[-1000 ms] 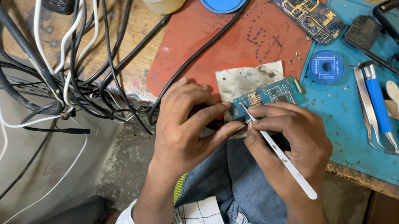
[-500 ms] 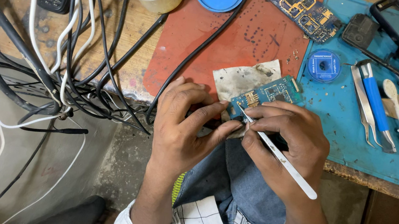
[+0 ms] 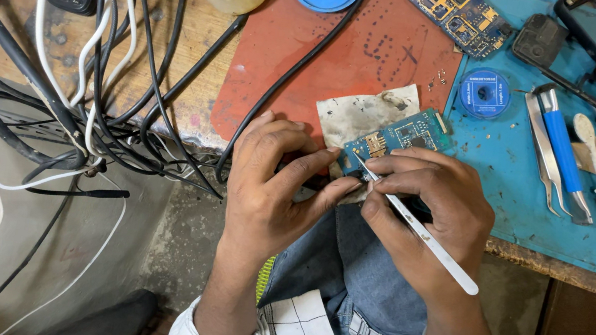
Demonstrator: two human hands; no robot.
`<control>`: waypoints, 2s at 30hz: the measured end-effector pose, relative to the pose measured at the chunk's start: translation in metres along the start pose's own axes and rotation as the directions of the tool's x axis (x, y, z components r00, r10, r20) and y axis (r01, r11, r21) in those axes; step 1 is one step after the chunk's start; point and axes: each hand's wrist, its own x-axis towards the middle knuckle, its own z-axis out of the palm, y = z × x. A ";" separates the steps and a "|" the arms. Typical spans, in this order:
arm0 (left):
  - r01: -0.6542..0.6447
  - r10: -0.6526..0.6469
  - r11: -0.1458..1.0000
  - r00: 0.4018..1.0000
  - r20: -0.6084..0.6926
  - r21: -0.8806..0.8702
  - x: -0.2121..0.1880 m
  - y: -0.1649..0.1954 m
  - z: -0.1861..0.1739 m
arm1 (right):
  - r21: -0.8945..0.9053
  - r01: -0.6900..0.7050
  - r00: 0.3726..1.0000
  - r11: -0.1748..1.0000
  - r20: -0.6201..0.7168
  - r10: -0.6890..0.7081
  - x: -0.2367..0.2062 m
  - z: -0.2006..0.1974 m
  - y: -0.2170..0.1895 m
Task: The person holds a phone motherboard on a cloth over the workbench and uses a small blade to scrape and clean its connectors and surface, repositioning the board and turning it to work on different areas, then wipes the blade on the cloth.
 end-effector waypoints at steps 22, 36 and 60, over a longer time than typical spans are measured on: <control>-0.001 0.001 1.000 1.000 0.007 0.014 -0.002 -0.001 -0.001 | -0.040 0.008 1.000 0.999 -0.007 -0.008 0.001 0.001 -0.002; 0.000 0.000 1.000 1.000 0.003 0.015 -0.002 0.000 -0.001 | -0.041 0.019 1.000 0.999 -0.001 -0.019 0.000 0.000 0.000; 0.004 -0.004 1.000 1.000 -0.005 0.010 -0.001 0.000 0.000 | -0.029 0.017 1.000 0.999 -0.009 -0.017 0.002 0.001 -0.002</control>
